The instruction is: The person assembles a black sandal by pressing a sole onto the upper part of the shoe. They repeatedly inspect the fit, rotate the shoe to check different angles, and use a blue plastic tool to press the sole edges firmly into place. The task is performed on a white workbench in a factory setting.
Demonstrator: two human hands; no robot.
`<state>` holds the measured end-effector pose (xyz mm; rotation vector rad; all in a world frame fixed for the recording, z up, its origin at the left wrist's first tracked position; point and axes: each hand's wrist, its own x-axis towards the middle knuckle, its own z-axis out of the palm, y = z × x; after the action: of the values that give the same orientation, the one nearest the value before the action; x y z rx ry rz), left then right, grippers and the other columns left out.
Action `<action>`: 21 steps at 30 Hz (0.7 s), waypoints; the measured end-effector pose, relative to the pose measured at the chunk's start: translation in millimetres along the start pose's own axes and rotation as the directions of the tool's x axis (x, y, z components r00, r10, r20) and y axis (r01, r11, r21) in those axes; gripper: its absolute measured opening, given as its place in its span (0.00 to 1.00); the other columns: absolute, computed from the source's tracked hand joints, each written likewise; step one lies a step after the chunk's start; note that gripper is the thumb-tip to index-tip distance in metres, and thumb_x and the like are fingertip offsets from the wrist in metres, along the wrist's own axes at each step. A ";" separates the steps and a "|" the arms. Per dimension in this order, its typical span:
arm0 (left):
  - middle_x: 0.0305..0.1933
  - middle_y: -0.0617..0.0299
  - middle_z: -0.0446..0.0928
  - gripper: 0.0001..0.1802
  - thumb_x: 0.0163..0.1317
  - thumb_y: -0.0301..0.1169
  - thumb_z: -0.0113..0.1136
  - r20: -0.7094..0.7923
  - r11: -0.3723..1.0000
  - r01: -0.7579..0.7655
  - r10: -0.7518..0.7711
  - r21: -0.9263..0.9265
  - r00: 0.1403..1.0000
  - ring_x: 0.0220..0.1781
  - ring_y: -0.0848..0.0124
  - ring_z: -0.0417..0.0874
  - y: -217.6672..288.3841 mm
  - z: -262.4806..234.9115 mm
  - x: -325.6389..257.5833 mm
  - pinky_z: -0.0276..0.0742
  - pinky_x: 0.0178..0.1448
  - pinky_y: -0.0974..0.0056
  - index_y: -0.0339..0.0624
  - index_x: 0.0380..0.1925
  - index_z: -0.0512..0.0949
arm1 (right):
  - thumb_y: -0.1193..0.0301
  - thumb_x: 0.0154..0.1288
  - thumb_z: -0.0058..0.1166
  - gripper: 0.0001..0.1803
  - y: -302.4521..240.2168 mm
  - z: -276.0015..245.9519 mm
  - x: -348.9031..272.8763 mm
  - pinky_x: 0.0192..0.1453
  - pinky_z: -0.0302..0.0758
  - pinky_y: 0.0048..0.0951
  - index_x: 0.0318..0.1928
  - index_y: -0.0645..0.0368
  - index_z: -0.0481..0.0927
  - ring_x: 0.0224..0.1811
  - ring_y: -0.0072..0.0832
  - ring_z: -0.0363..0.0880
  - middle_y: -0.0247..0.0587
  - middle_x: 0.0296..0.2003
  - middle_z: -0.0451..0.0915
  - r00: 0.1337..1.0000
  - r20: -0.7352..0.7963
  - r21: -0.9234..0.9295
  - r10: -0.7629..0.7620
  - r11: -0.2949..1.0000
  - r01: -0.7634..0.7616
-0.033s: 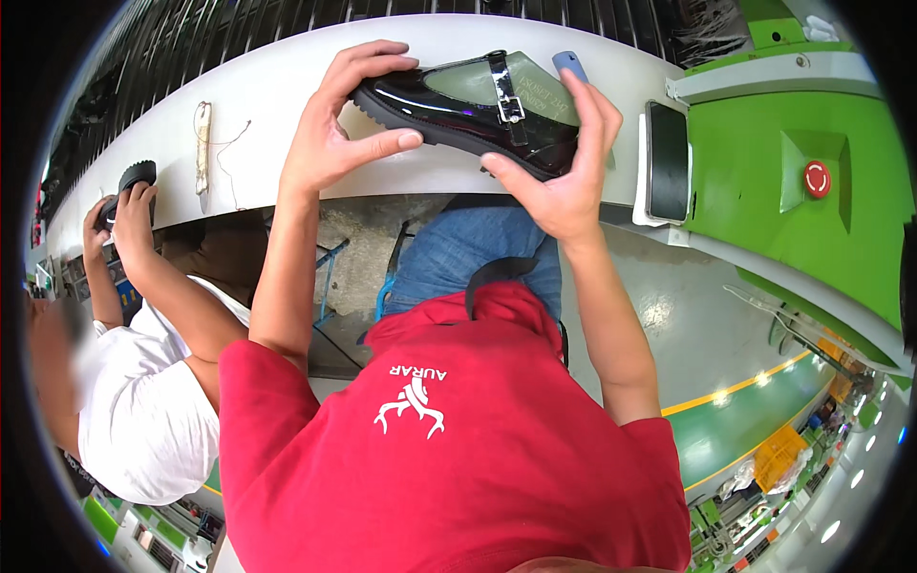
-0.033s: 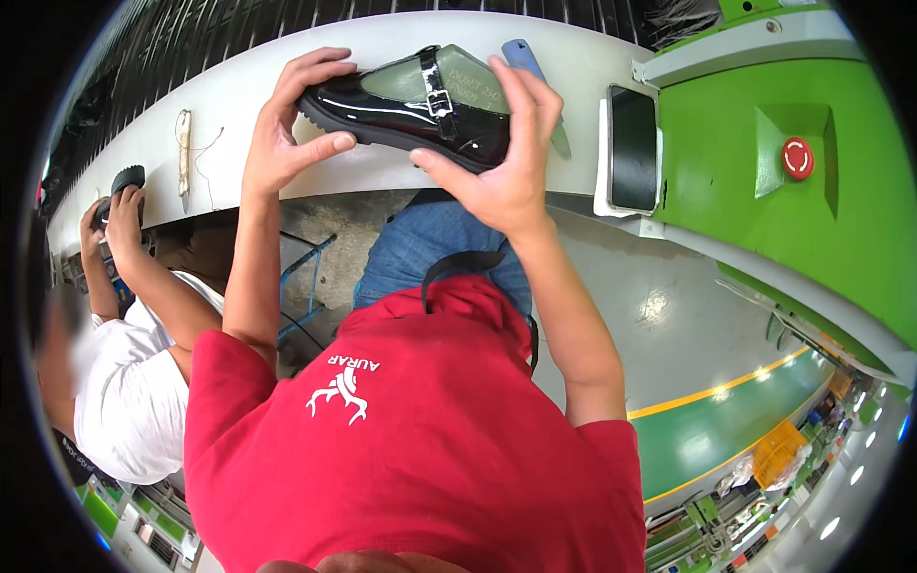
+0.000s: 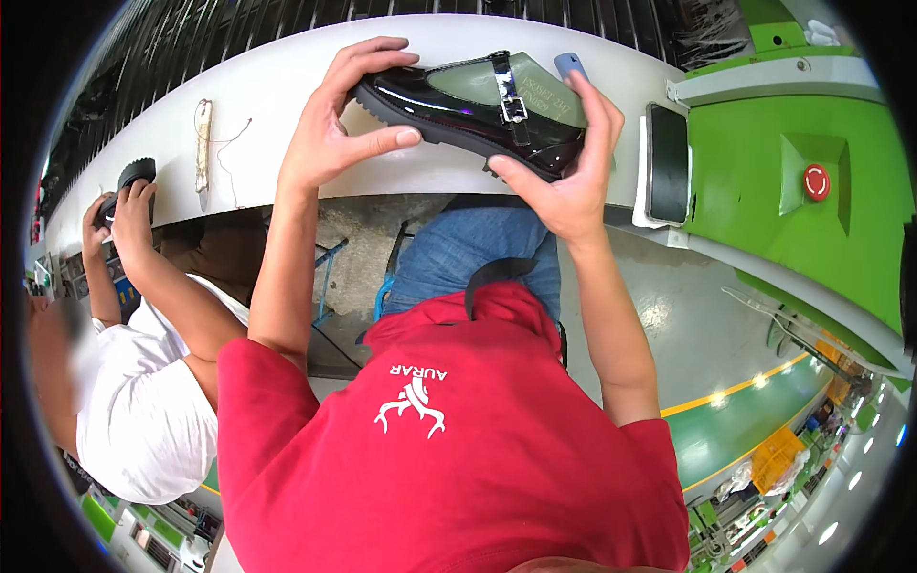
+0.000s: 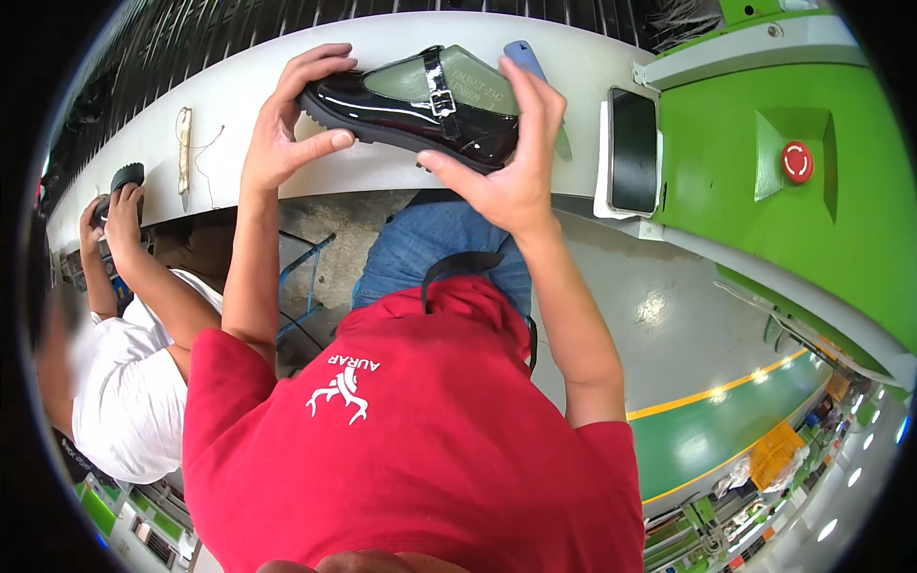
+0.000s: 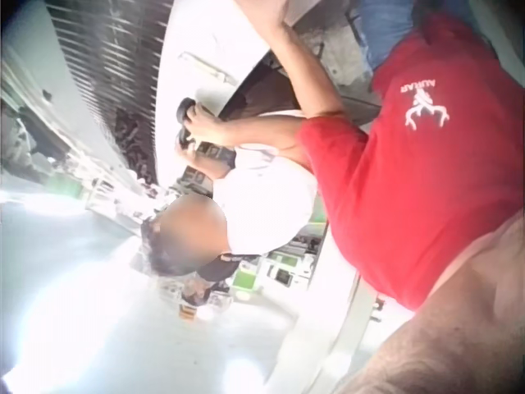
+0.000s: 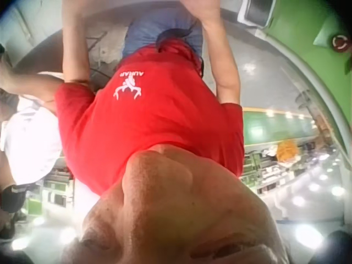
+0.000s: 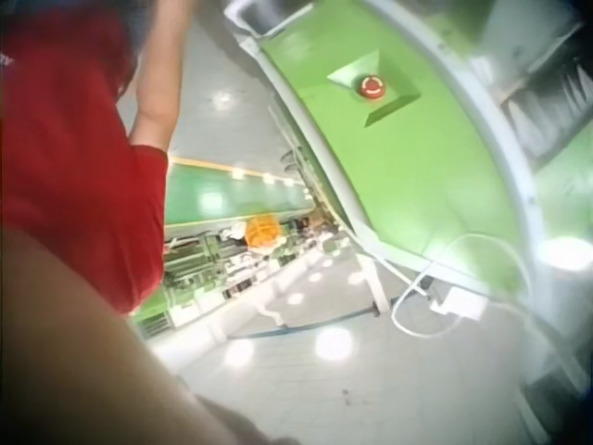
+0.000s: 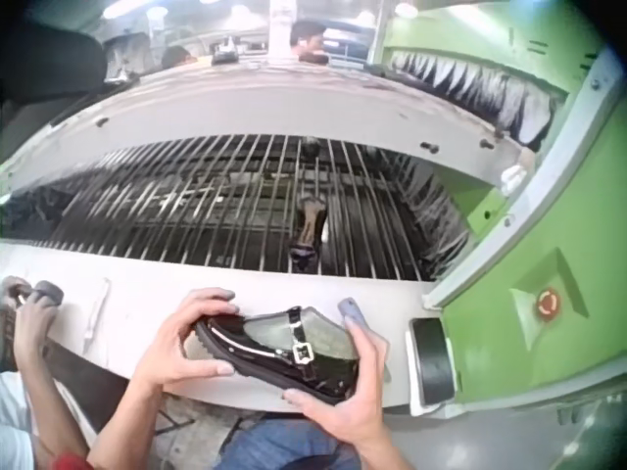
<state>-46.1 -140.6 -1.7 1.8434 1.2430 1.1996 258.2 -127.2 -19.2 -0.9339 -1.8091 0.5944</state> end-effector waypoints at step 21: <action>0.72 0.49 0.81 0.33 0.65 0.41 0.74 0.035 0.892 0.204 -0.208 -0.404 0.977 0.75 0.59 0.80 -24.0 -9.6 -1.7 0.72 0.81 0.54 0.37 0.67 0.81 | 0.50 0.46 0.91 0.70 -0.5 -2.7 -1.9 0.78 0.72 0.49 0.83 0.61 0.61 0.74 0.52 0.70 0.56 0.71 0.67 0.995 0.022 -0.034 -0.098 0.995 0.099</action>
<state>-64.2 -133.2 -18.7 1.3680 1.0653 1.2379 260.9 -129.1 -18.7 -0.8593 -1.8770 0.5138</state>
